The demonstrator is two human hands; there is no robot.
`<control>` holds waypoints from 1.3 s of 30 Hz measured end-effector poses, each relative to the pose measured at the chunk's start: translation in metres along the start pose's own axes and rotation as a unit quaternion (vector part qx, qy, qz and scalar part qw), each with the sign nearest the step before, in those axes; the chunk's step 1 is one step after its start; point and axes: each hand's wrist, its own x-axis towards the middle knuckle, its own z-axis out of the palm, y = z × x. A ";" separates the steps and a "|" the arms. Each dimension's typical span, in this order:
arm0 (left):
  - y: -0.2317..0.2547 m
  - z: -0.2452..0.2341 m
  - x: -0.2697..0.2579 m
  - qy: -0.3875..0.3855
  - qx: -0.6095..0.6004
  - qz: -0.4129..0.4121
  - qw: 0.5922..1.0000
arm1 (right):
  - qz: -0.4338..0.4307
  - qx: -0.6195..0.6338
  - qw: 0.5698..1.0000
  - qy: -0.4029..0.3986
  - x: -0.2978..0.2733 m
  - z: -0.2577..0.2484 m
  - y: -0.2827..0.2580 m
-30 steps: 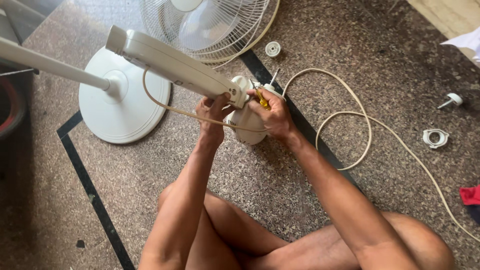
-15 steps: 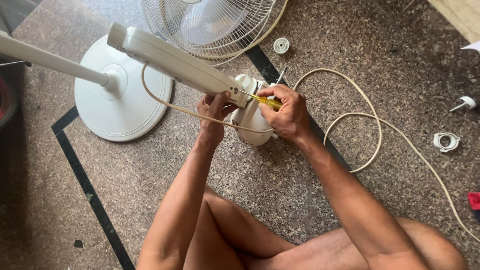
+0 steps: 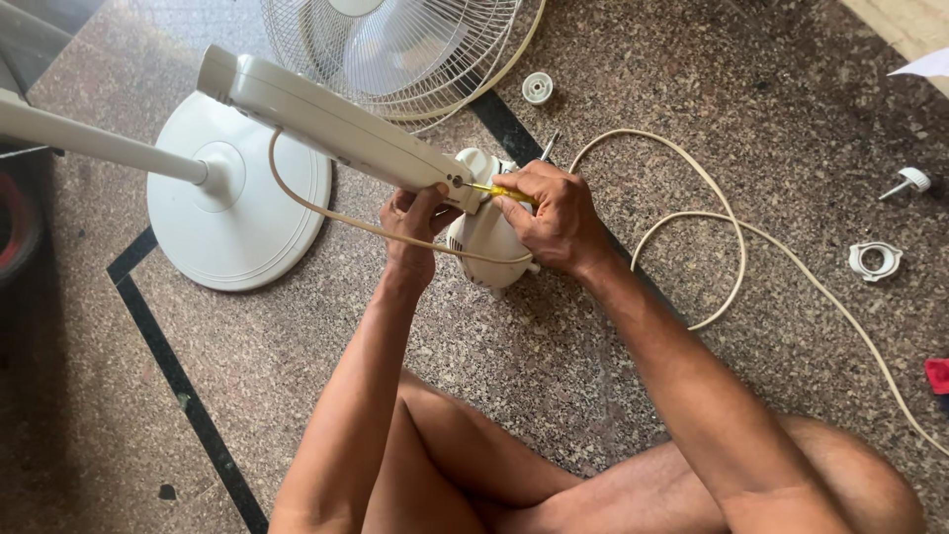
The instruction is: The person is repairing a white pedestal fan. They use a screwdriver to loosen and tighten screws on the fan's neck and base, adjusting the connection between the two parts.
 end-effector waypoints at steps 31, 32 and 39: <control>0.010 0.008 -0.001 -0.013 0.022 -0.012 1.000 | -0.069 -0.138 0.988 -0.021 0.003 -0.008 0.002; 0.011 0.008 -0.001 -0.012 0.026 -0.012 1.000 | -0.082 -0.145 0.986 -0.011 0.003 -0.006 0.004; 0.012 0.010 -0.003 -0.005 0.073 -0.014 0.997 | -0.014 -0.163 0.985 -0.054 0.002 -0.002 0.014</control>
